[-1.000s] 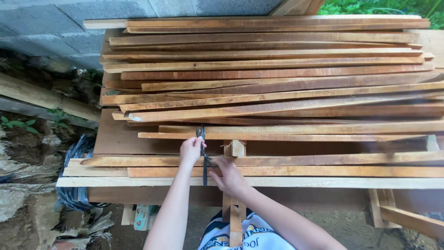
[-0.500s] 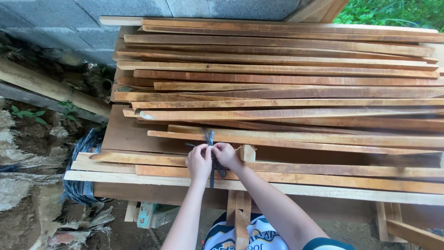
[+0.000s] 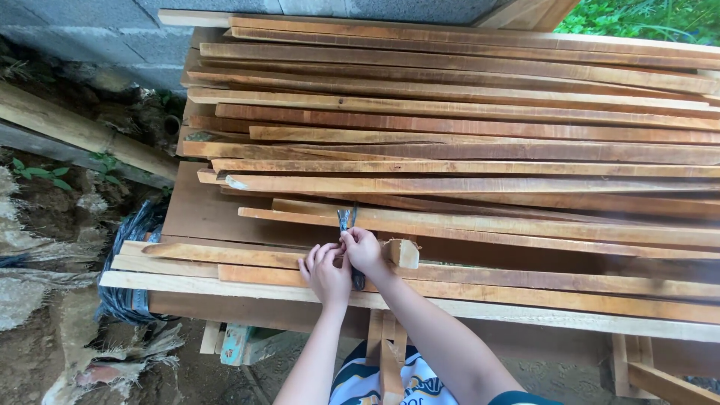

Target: The person bundles a stack of wooden planks using black plastic straps. They wrap the straps around the wood, pull them tight, and tie them off to secure the bundle. The person repeats this process to ensure the planks are held together firmly.

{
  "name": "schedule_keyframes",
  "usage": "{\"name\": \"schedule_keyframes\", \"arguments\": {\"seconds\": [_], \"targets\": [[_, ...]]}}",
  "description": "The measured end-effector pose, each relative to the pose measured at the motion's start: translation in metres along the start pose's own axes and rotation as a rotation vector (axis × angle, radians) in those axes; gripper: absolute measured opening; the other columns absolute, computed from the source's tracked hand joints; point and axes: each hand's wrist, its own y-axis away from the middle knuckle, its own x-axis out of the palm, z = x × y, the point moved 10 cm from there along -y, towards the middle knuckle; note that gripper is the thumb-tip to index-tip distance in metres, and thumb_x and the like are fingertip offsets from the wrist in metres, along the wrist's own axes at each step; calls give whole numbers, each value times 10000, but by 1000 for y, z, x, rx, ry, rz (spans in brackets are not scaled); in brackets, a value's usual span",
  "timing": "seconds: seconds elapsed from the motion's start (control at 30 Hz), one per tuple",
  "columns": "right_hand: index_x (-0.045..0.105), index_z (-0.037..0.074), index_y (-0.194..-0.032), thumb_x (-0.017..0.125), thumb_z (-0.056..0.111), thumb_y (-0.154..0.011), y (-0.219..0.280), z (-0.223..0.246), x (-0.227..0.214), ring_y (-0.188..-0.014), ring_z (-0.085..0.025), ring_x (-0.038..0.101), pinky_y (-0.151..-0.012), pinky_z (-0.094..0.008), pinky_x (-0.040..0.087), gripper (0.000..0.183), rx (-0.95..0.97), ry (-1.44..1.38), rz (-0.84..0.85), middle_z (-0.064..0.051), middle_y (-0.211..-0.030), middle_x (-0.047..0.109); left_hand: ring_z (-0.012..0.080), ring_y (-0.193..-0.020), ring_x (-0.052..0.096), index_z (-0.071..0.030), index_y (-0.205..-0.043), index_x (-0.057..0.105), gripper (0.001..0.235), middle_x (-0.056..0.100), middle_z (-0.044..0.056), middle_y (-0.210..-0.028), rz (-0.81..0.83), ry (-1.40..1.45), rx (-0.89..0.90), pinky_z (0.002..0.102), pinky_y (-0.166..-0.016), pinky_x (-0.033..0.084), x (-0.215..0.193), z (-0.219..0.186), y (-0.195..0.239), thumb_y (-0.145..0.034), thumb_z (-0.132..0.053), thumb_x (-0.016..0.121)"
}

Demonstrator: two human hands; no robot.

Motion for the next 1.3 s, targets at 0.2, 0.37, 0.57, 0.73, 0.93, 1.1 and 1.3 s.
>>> {"name": "schedule_keyframes", "arguments": {"seconds": [0.2, 0.37, 0.57, 0.73, 0.93, 1.1, 1.3], "targets": [[767, 91, -798, 647, 190, -971, -9, -17, -11, -567, -172, 718, -564, -309, 584, 232, 36, 29, -102, -35, -613, 711, 125, -1302, 530, -329, -820, 721, 157, 708, -179, -1025, 28, -73, 50, 495, -1235, 156, 8, 2, 6, -819, -480, 763], [802, 234, -827, 683, 327, -957, 22, 37, -15, -784, -193, 753, -737, -307, 582, 200, -72, 272, -119, 44, -659, 740, 154, -1353, 512, -302, -876, 725, 125, 707, -149, -1105, 18, -41, 104, 514, -1231, 180, -8, -5, 4, -875, -427, 720], [717, 80, -1093, 590, 524, -966, 61, 77, -12, -727, -250, 716, -561, -342, 581, 479, -368, 754, 37, -95, -872, 740, 442, -1514, 163, -117, -1516, 300, 706, 181, 201, -1640, -161, 151, -91, 637, -1181, 157, -40, 46, 65, -964, -504, 510], [703, 22, -776, 339, 713, -1027, 77, 66, 7, -427, -262, 615, -414, -325, 503, 820, -405, 1226, 161, -121, -603, 682, 326, -1554, 170, -91, -1612, -114, 1062, 27, 193, -1688, 202, 907, -1041, 491, -1251, 224, -29, 49, 117, -909, -549, 538], [726, 62, -898, 383, 798, -927, 78, 61, 2, -939, -383, 754, -813, -468, 576, 813, -320, 1228, 248, -194, -866, 757, 411, -1567, 110, -197, -1661, 59, 1025, 2, 220, -1682, 280, 1591, -1324, 644, -1228, 131, -20, -25, 106, -933, -732, 544], [712, 4, -1005, 453, 864, -825, 96, 84, 1, -1055, -400, 721, -891, -497, 566, 917, -330, 1213, 347, -239, -999, 746, 432, -1549, 178, -170, -1658, 89, 1126, 53, 255, -1655, 312, 1564, -1296, 604, -1253, 173, -19, -21, 113, -855, -808, 554], [657, 74, -1167, 556, 925, -697, 97, 81, -5, -1195, -330, 670, -997, -462, 528, 978, -294, 1249, 435, -148, -1180, 720, 424, -1455, 350, -165, -1619, 171, 1075, 229, 221, -1577, 317, 1489, -1226, 602, -1174, 353, 2, 0, 118, -853, -802, 573]]}}
